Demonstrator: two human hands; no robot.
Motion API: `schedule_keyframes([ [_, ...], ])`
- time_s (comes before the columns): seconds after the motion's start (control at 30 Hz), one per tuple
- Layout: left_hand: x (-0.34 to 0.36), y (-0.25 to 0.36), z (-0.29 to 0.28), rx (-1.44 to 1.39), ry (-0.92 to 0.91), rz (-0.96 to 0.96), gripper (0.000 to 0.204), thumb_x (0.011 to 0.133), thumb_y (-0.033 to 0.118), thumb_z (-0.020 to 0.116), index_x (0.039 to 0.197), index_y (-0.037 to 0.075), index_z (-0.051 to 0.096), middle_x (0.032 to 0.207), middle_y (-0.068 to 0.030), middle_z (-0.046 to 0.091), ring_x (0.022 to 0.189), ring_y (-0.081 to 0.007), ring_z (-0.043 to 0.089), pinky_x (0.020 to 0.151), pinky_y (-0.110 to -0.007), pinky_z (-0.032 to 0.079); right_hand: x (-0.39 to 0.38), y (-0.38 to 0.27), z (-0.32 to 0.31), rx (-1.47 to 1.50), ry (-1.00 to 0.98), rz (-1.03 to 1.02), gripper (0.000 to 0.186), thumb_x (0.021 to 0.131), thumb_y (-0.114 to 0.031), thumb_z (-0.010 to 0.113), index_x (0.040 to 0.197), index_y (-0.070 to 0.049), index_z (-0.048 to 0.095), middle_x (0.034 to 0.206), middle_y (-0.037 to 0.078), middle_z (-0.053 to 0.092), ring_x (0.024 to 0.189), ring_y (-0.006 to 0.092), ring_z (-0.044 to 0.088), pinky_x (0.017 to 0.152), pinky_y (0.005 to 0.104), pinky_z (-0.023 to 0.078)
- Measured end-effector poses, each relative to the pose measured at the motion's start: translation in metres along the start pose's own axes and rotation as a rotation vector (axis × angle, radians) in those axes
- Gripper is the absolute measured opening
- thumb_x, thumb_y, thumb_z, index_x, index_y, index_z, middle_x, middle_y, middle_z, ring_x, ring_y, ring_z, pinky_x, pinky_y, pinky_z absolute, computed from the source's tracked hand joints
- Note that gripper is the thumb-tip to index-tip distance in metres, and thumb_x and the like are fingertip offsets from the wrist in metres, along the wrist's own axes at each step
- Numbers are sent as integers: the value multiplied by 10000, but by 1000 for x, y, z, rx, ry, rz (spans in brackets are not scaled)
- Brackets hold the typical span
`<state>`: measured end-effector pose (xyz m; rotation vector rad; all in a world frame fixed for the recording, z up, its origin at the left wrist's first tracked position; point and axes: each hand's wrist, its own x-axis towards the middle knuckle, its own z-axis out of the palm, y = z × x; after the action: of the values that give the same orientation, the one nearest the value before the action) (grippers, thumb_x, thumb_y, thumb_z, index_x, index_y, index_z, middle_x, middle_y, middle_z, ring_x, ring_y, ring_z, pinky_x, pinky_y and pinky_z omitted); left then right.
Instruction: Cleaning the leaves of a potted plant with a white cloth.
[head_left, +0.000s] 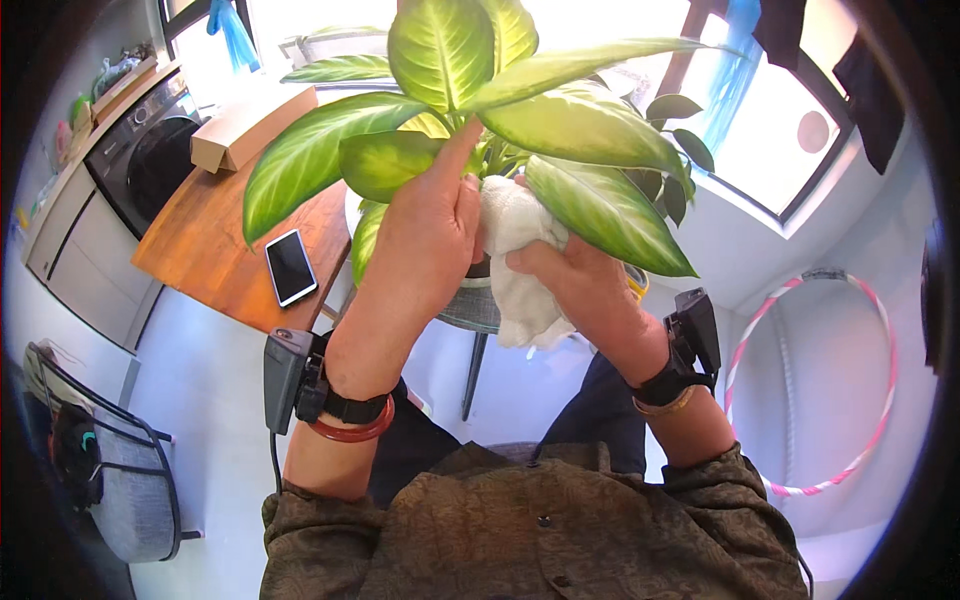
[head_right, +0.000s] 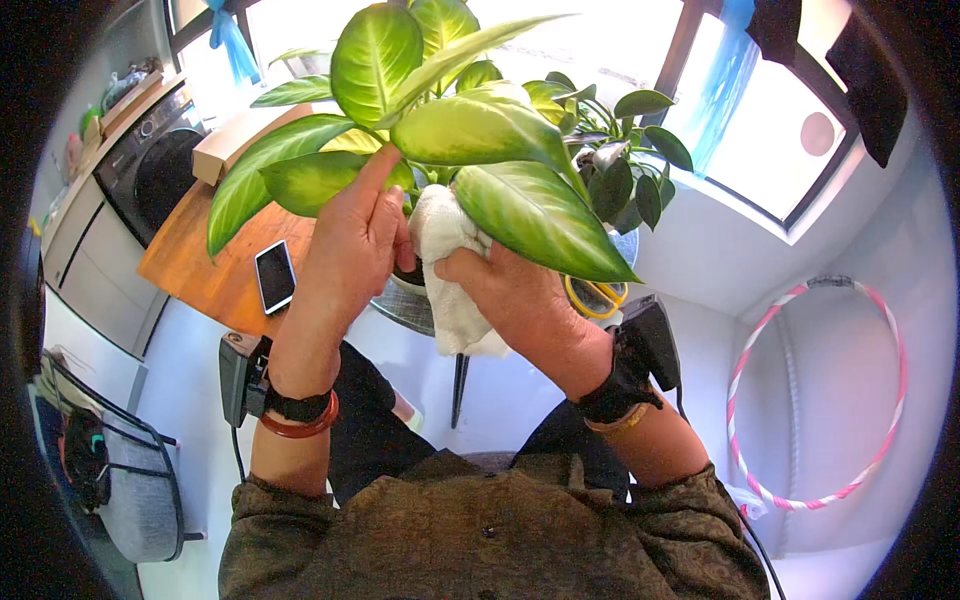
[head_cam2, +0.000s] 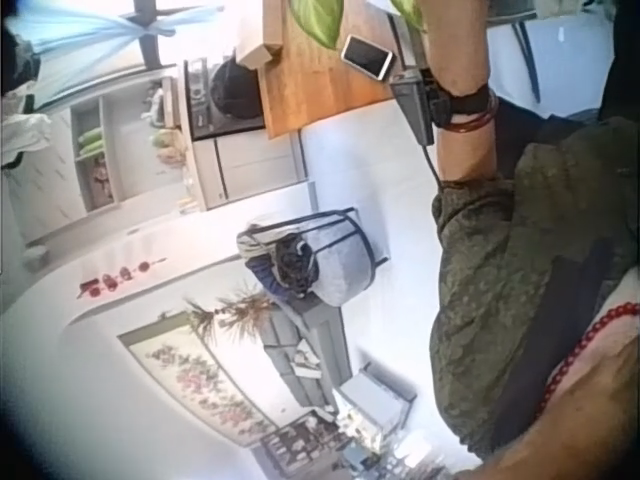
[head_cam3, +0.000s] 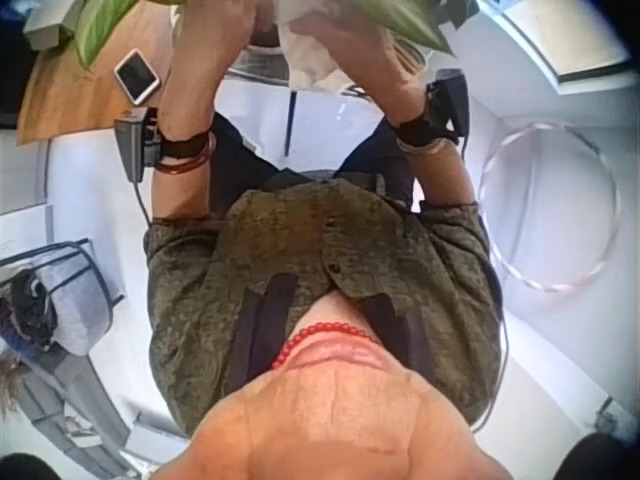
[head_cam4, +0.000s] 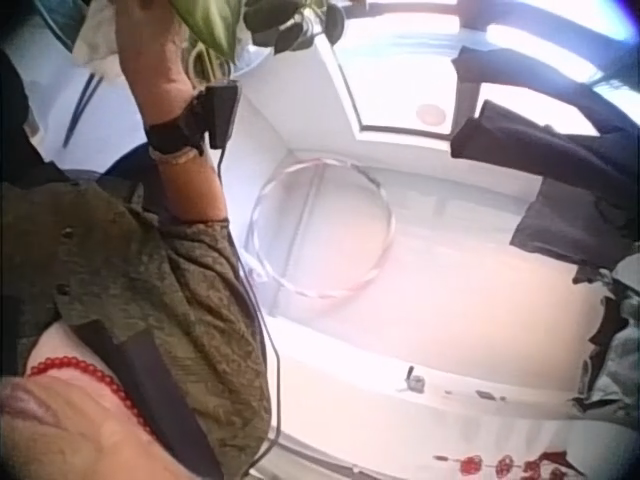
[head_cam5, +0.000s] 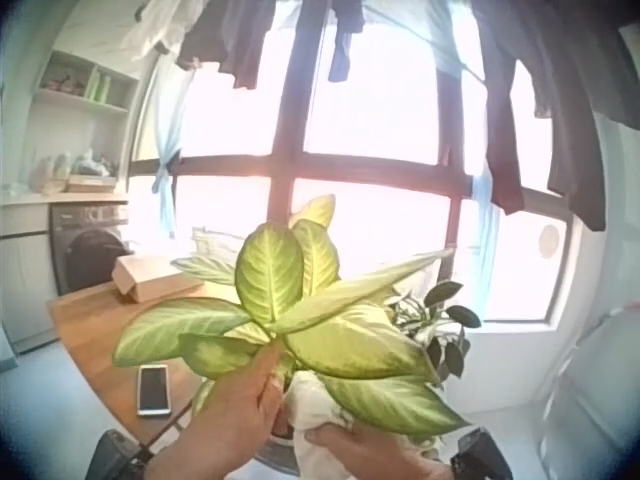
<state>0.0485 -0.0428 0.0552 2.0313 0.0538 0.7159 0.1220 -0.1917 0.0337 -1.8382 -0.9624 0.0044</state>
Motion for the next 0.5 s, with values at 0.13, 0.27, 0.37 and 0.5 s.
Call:
schedule_keyframes([
  [0.13, 7, -4, -1, -81, 2, -27, 417, 944, 122, 387, 1353, 40, 399, 565, -82, 518, 495, -155, 546, 518, -315, 445, 9, -6, 1, -356, 179, -308, 567, 698, -122, 638, 1238, -19, 501, 1084, 140, 586, 1007, 204, 538, 894, 309, 416],
  [0.27, 6, 2, -3, -108, 4, -45, 436, 941, 116, 375, 1373, 60, 379, 567, -78, 521, 491, -152, 535, 521, -304, 444, 10, -19, 4, -21, 171, -54, 583, 695, -105, 625, 1251, -12, 478, 1046, 154, 590, 927, 215, 575, 822, 311, 456],
  [0.37, 4, -1, -3, -184, 18, -42, 459, 939, 114, 373, 1396, 74, 346, 566, -69, 515, 492, -141, 521, 524, -299, 438, 13, -21, 9, -54, 198, -173, 558, 706, -86, 609, 1242, -7, 473, 1012, 168, 597, 905, 226, 587, 807, 323, 462],
  [0.5, 2, -1, -6, -192, 40, -56, 500, 940, 116, 374, 1431, 89, 281, 559, -57, 496, 501, -126, 502, 541, -293, 431, 20, -18, 17, -269, 259, -343, 523, 734, -51, 558, 1239, 13, 441, 1007, 227, 585, 926, 326, 590, 818, 370, 458],
])
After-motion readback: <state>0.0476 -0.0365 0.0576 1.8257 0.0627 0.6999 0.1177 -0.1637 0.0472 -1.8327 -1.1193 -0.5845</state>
